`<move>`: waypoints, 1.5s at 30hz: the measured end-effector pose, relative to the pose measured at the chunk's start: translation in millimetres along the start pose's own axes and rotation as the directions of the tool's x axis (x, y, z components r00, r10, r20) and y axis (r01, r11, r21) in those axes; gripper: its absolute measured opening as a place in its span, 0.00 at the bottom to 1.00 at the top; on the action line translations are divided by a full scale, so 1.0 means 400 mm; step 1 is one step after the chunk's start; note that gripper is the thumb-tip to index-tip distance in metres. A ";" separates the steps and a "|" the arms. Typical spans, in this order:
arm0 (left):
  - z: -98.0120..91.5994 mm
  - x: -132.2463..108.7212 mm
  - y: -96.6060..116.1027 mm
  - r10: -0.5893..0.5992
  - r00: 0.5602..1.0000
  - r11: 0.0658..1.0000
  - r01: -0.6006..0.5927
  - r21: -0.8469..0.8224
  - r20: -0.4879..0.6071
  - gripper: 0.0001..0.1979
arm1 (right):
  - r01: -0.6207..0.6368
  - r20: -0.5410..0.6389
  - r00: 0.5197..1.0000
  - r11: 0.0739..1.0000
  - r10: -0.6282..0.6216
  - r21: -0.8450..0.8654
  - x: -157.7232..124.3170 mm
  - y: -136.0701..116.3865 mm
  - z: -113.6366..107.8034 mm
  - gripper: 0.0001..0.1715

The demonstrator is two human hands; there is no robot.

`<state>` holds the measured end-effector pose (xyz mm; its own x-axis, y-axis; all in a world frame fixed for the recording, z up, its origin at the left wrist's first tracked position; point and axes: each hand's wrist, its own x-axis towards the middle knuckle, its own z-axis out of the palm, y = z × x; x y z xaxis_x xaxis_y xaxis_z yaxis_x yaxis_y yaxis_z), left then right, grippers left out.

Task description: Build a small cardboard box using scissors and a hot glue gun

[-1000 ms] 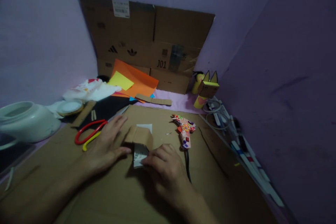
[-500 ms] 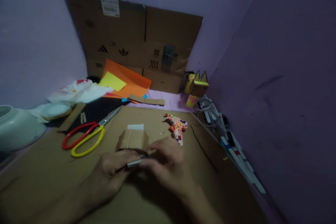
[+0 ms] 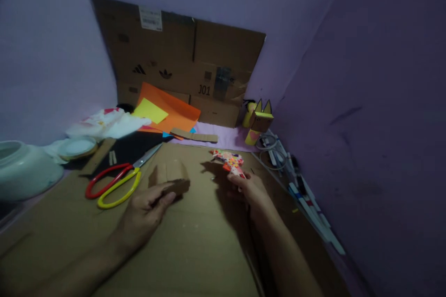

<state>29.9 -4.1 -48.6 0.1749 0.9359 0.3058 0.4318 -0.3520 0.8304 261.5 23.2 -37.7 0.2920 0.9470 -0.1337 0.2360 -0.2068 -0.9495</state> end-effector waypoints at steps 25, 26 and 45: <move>0.024 0.006 -0.046 0.207 0.978 0.974 -0.207 0.091 0.008 0.16 | -0.010 0.292 0.956 0.987 -0.037 0.159 -0.209 0.023 0.003 0.23; 0.025 0.007 -0.046 0.209 0.978 0.974 -0.208 0.091 0.000 0.16 | -0.006 0.310 0.949 0.985 -0.048 0.171 -0.210 0.023 0.005 0.23; 0.027 0.010 -0.047 0.213 0.977 0.971 -0.211 0.108 -0.007 0.19 | 0.158 0.407 0.901 0.987 -0.149 0.011 -0.201 0.062 0.009 0.25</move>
<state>31.9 5.9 -68.1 0.2568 0.8394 0.4791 0.4783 -0.5411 0.6917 240.5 -57.3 -51.5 -0.1497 0.9842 -0.0950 0.2694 -0.0518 -0.9616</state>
